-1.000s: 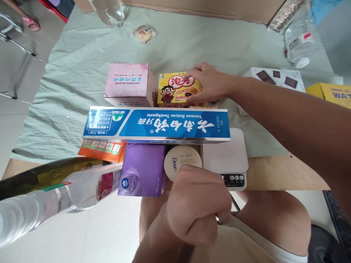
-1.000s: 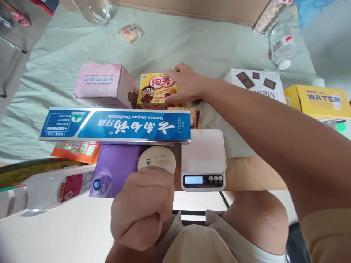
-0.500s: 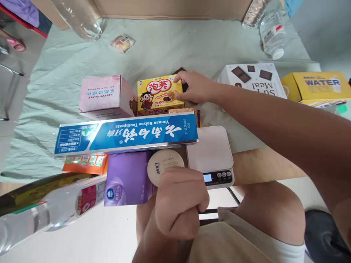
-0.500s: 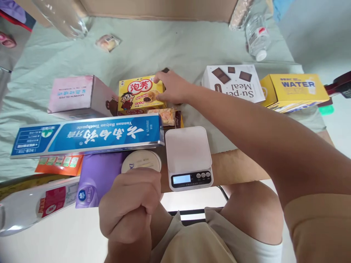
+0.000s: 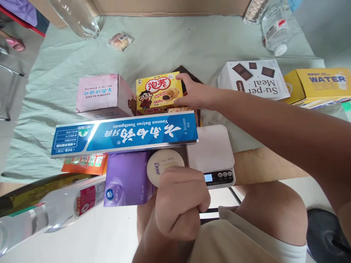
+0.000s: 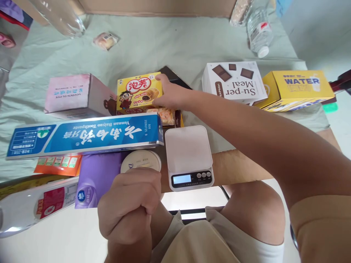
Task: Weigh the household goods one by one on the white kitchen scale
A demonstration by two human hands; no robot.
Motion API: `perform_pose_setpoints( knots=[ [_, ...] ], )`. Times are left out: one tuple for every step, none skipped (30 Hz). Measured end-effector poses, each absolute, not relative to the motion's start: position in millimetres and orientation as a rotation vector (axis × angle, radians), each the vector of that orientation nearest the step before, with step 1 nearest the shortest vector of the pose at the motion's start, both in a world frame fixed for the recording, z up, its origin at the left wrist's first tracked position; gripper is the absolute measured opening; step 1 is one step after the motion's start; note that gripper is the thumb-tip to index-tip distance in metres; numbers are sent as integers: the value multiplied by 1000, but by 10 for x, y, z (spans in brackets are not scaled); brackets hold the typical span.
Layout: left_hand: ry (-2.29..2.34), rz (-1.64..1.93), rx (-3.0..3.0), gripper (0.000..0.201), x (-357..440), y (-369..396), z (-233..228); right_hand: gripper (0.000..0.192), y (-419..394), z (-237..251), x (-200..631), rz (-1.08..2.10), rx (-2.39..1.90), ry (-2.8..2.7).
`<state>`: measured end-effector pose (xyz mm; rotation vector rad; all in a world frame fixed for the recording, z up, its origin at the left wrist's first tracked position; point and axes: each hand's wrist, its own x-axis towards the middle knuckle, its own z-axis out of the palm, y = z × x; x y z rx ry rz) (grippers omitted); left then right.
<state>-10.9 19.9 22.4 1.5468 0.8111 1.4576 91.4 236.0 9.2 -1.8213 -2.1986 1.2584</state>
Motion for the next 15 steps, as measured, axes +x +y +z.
perform_pose_setpoints(
  knots=[
    [801, 1469, 1553, 20, -111, 197, 222, 102, 2358, 77, 901, 1273, -1814, -2158],
    [786, 1487, 1558, 19, -112, 197, 218, 100, 2361, 63, 891, 1275, -1797, -2125],
    [778, 1505, 1558, 19, -113, 198, 214, 98, 2367, 51, 883, 1270, -1778, -2106],
    [775, 1519, 1557, 18, -113, 199, 210, 96, 2374, 42, 879, 1260, -1768, -2100],
    [777, 1522, 1555, 17, -113, 199, 208, 94, 2380, 38, 877, 1243, -1768, -2108],
    [785, 1516, 1553, 17, -113, 198, 209, 92, 2385, 37, 876, 1223, -1778, -2125],
    [798, 1514, 1547, 18, -114, 196, 212, 90, 2389, 38, 877, 1200, -1795, -2146],
    [808, 1513, 1542, 18, -115, 193, 217, 88, 2392, 39, 879, 1180, -1811, -2167],
    [814, 1511, 1535, 18, -116, 189, 223, 87, 2396, 37, 881, 1165, -1818, -2186],
    [816, 1511, 1530, 18, -117, 185, 228, 87, 2402, 33, 883, 1151, -1814, -2198],
    [812, 1510, 1528, 18, -118, 181, 233, 87, 2411, 24, 884, 1136, -1806, -2203],
    [808, 1508, 1527, 18, -119, 178, 237, 87, 2422, 12, 885, 1124, -1795, -2203],
    [805, 1503, 1525, 18, -121, 177, 239, 87, 2434, -1, 884, 1113, -1782, -2200],
    [811, 1500, 1521, 18, -123, 177, 240, 88, 2447, -15, 883, 1106, -1771, -2193],
    [820, 1496, 1521, 18, -126, 177, 240, 88, 2458, -28, 881, 1100, -1759, -2187]
  ],
)
